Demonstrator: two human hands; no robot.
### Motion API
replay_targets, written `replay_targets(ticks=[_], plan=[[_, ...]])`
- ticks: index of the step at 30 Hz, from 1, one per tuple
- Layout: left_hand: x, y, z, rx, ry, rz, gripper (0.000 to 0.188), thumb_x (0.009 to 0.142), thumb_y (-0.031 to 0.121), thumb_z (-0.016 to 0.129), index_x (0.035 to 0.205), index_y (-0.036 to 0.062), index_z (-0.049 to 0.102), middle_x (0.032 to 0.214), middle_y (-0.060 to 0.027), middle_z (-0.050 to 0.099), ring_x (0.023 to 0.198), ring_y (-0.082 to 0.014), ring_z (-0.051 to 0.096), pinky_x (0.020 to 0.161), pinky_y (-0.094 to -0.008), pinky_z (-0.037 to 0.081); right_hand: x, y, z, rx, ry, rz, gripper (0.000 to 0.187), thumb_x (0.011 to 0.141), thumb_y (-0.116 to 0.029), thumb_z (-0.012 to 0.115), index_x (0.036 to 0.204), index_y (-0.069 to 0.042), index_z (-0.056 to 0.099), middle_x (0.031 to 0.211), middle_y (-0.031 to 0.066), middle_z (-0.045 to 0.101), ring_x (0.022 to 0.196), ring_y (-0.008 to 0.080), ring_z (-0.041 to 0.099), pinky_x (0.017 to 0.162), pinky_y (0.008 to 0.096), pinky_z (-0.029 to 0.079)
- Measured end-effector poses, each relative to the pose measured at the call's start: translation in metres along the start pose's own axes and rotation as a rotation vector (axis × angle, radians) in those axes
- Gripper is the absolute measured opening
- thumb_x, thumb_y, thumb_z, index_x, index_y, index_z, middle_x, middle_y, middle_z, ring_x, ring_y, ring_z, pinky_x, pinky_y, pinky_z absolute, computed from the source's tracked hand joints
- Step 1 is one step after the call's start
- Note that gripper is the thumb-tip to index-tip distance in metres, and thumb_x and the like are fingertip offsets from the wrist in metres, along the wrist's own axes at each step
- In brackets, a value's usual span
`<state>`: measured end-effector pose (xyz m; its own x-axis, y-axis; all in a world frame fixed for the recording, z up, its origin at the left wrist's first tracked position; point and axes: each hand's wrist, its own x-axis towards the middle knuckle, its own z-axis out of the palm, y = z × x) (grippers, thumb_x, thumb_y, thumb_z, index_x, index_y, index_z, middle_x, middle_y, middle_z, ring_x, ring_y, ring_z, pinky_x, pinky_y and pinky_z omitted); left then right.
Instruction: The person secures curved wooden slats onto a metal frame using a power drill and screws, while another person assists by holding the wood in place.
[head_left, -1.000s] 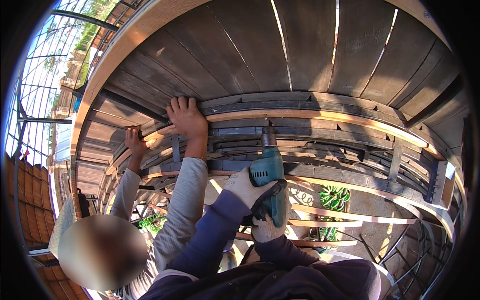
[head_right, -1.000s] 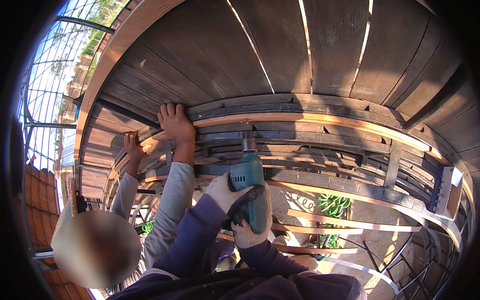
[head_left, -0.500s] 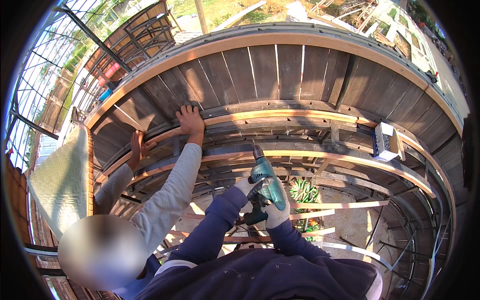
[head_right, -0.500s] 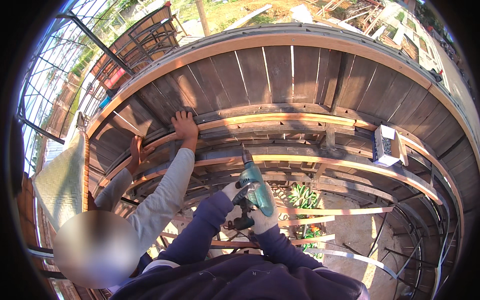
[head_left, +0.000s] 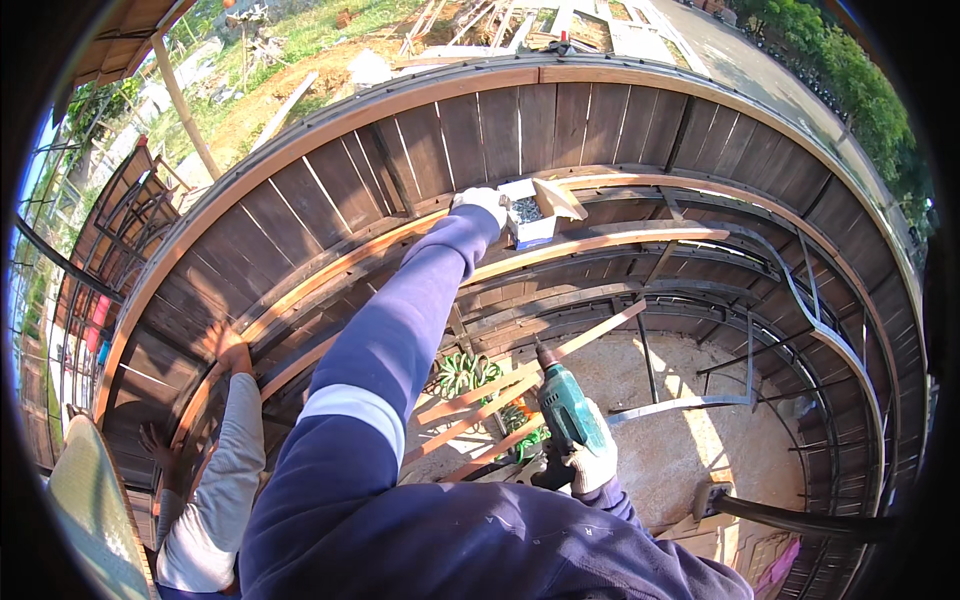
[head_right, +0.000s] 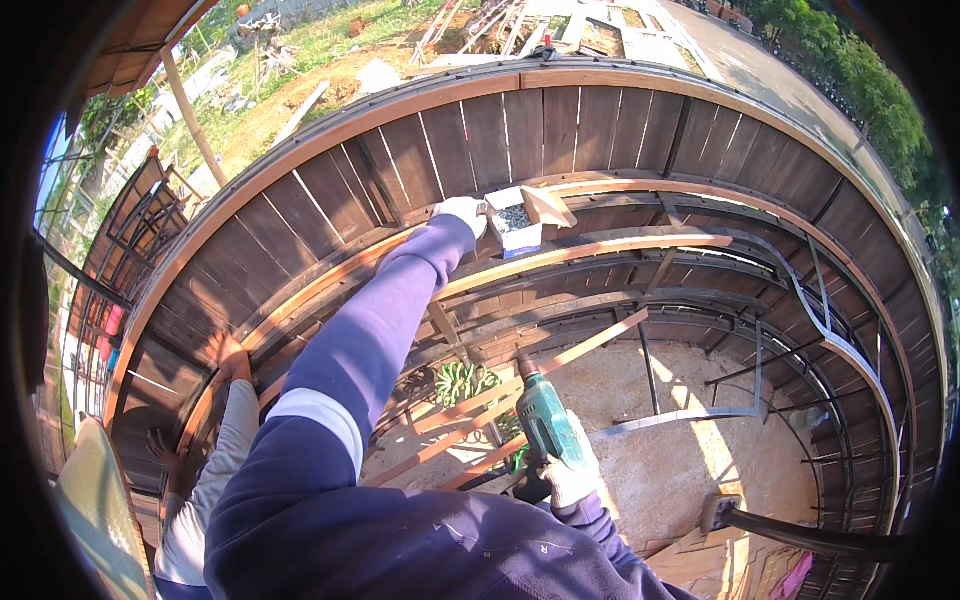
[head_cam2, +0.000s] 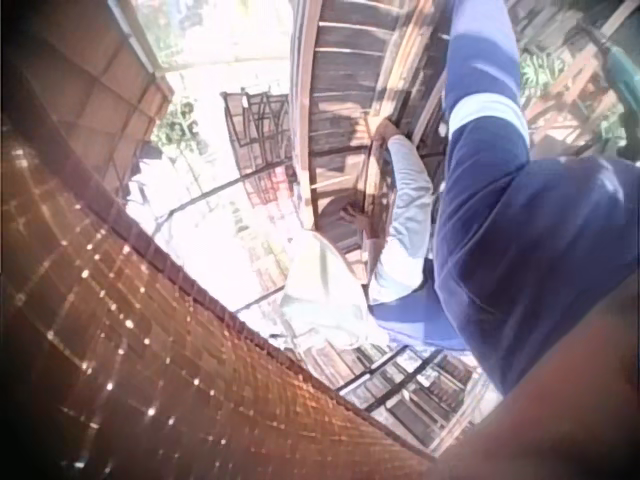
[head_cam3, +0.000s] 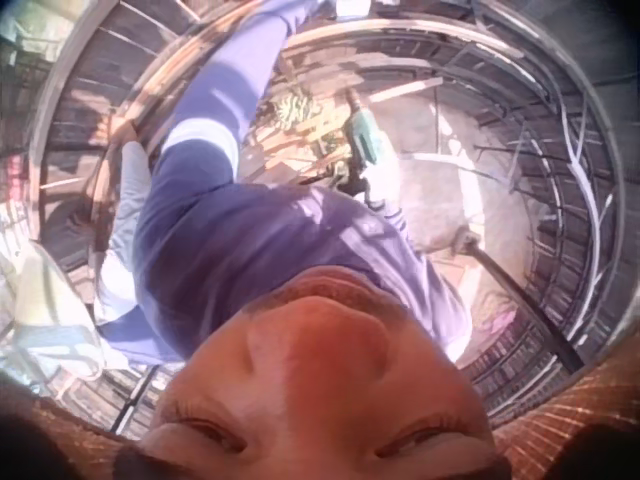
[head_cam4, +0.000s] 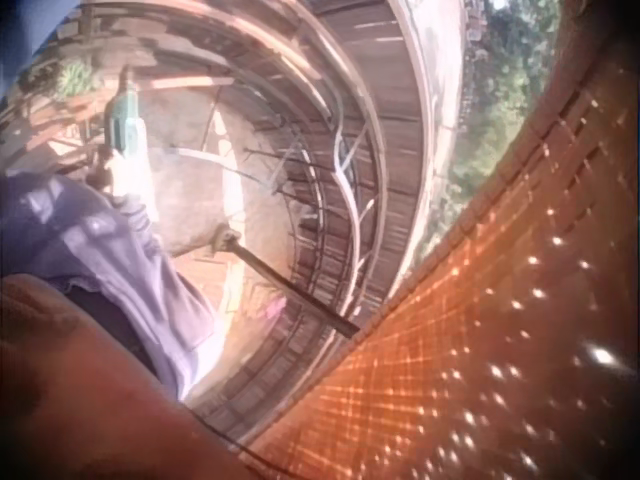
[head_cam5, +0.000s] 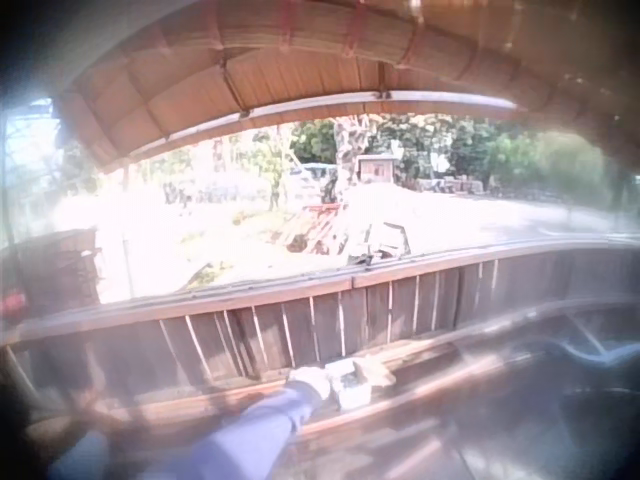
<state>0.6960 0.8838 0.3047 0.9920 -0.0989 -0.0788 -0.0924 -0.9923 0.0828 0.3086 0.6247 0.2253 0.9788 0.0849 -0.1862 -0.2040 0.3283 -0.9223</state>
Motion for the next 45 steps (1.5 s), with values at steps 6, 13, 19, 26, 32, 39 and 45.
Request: replay_targets(ticks=[6,13,19,26,32,39,45], plan=[[0.055,0.075,0.007,0.165,-0.144,0.074,0.042,0.102,0.035,0.053,0.14,0.0188,0.064,0.137,-0.0084,0.066,0.13,-0.0258,0.06,0.106,-0.0425,0.045,-0.045,-0.009,-0.097,-0.073,0.399,0.019,0.09,0.072,-0.033,0.086,0.144,0.002,0.043,0.115,0.0173,0.065,0.085,0.0253,0.07,0.075,0.0382,0.06],[0.055,0.092,0.018,0.009,-0.065,-0.015,0.041,0.102,0.034,0.052,0.135,0.0149,0.067,0.135,-0.0124,0.067,0.127,-0.0286,0.062,0.108,-0.0445,0.046,-0.058,-0.037,-0.136,-0.035,0.524,-0.003,0.089,0.074,-0.028,0.085,0.147,0.001,0.042,0.115,0.0191,0.064,0.088,0.027,0.068,0.075,0.0393,0.059],[0.097,0.07,0.073,-0.15,-0.165,-0.087,0.041,0.101,0.034,0.052,0.133,0.0139,0.068,0.133,-0.0135,0.068,0.126,-0.0295,0.063,0.108,-0.0452,0.046,-0.046,-0.045,-0.148,-0.062,0.508,-0.005,0.091,0.073,-0.027,0.086,0.148,0.0,0.041,0.116,0.0195,0.064,0.087,0.0277,0.068,0.074,0.0404,0.059],[0.105,0.052,0.083,-0.19,-0.096,-0.087,0.042,0.099,0.035,0.054,0.134,0.0138,0.064,0.129,-0.0122,0.069,0.118,-0.0302,0.067,0.103,-0.0485,0.049,-0.031,-0.051,-0.154,-0.084,0.429,0.008,0.094,0.073,-0.027,0.088,0.149,-0.001,0.04,0.117,0.02,0.064,0.086,0.0285,0.068,0.073,0.0416,0.059],[0.051,0.058,0.027,-0.436,0.204,-0.165,0.027,0.093,0.034,0.065,0.11,0.0127,0.064,0.101,-0.0125,0.074,0.097,-0.0333,0.071,0.088,-0.0427,0.054,-0.026,-0.053,-0.15,-0.081,0.338,-0.006,0.096,0.072,-0.026,0.089,0.15,-0.001,0.039,0.118,0.0204,0.063,0.085,0.0292,0.067,0.072,0.0426,0.059],[-0.109,0.051,0.086,-1.356,0.415,-0.101,0.019,0.089,-0.004,0.065,0.103,0.007,0.06,0.083,-0.0027,0.067,0.079,-0.0118,0.064,0.074,-0.028,0.054,-0.001,-0.062,-0.126,-0.033,0.102,-0.049,0.098,0.071,-0.026,0.09,0.151,-0.002,0.038,0.119,0.0209,0.063,0.085,0.0301,0.067,0.071,0.0438,0.058],[-0.301,0.023,0.186,-2.16,0.213,-0.362,0.04,0.098,0.0,0.065,0.138,0.0044,0.059,0.115,-0.0143,0.072,0.103,-0.0225,0.072,0.09,-0.0339,0.061,0.031,-0.046,-0.075,0.164,-0.244,0.034,0.103,0.07,-0.026,0.093,0.153,-0.003,0.037,0.121,0.0198,0.062,0.085,0.029,0.067,0.071,0.045,0.058]])
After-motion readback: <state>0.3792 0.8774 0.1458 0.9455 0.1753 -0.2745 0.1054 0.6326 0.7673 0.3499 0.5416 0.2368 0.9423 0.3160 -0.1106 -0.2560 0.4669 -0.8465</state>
